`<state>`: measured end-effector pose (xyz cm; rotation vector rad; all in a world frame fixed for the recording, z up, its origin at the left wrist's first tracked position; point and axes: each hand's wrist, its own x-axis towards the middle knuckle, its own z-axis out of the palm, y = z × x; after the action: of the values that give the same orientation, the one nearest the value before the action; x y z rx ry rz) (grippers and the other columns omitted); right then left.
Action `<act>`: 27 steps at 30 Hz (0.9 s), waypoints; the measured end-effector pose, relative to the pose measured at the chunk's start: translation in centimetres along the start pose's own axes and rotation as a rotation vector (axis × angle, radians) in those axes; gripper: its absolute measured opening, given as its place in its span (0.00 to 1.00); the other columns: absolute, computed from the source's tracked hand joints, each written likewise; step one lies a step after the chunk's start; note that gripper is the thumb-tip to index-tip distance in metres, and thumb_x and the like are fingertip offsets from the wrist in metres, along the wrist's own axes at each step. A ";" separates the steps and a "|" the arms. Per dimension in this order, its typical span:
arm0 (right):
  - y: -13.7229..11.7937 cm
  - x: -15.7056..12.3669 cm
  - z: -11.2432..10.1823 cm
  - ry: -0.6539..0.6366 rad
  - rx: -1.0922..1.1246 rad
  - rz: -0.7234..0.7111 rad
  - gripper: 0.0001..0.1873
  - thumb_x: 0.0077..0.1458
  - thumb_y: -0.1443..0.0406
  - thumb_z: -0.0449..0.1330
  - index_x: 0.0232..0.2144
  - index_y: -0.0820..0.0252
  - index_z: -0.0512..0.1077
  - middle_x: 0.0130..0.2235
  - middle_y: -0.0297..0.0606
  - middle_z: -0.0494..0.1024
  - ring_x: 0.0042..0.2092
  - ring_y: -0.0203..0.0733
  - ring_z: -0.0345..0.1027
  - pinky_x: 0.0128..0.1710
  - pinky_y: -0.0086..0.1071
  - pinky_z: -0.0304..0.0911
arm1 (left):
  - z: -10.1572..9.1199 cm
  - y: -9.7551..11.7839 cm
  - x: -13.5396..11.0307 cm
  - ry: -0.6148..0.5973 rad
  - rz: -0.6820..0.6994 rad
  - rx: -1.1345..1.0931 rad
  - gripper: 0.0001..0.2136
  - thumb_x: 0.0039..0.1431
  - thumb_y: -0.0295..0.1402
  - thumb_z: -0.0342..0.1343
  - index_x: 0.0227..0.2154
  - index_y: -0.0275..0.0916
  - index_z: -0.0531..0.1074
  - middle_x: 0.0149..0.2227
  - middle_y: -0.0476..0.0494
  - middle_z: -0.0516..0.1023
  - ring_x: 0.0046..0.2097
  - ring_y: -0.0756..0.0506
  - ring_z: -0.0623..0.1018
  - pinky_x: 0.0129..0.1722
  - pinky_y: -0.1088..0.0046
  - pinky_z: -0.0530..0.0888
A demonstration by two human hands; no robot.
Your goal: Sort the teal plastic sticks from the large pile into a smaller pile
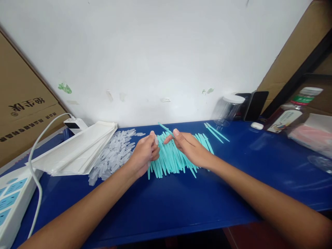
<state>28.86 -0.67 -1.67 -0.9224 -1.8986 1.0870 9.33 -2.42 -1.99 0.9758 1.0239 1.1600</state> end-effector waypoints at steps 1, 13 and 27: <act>-0.1 -0.1 0.0 -0.011 -0.054 0.001 0.35 0.75 0.42 0.45 0.44 0.60 0.81 0.23 0.27 0.54 0.24 0.37 0.50 0.27 0.34 0.46 | -0.2 0.1 0.2 0.032 0.019 -0.004 0.28 0.74 0.50 0.50 0.19 0.41 0.56 0.16 0.58 0.50 0.16 0.55 0.50 0.17 0.77 0.51; 0.2 0.2 -0.2 -0.022 -0.345 -0.115 0.18 0.72 0.58 0.54 0.30 0.58 0.71 0.28 0.30 0.68 0.29 0.37 0.54 0.31 0.35 0.48 | -1.2 0.4 1.1 0.197 0.190 0.068 0.25 0.77 0.38 0.46 0.20 0.42 0.56 0.14 0.56 0.52 0.16 0.54 0.51 0.17 0.76 0.50; 0.4 0.4 -0.3 0.118 -0.261 -0.109 0.15 0.69 0.55 0.59 0.40 0.58 0.80 0.35 0.37 0.81 0.35 0.42 0.69 0.33 0.34 0.60 | -0.2 -0.1 0.3 0.122 0.245 0.103 0.21 0.68 0.51 0.61 0.32 0.43 0.59 0.20 0.61 0.56 0.18 0.55 0.53 0.17 0.78 0.50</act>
<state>29.02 -0.04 -1.83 -0.9898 -1.9971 0.7166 9.24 -2.15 -2.19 1.1470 1.0911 1.3928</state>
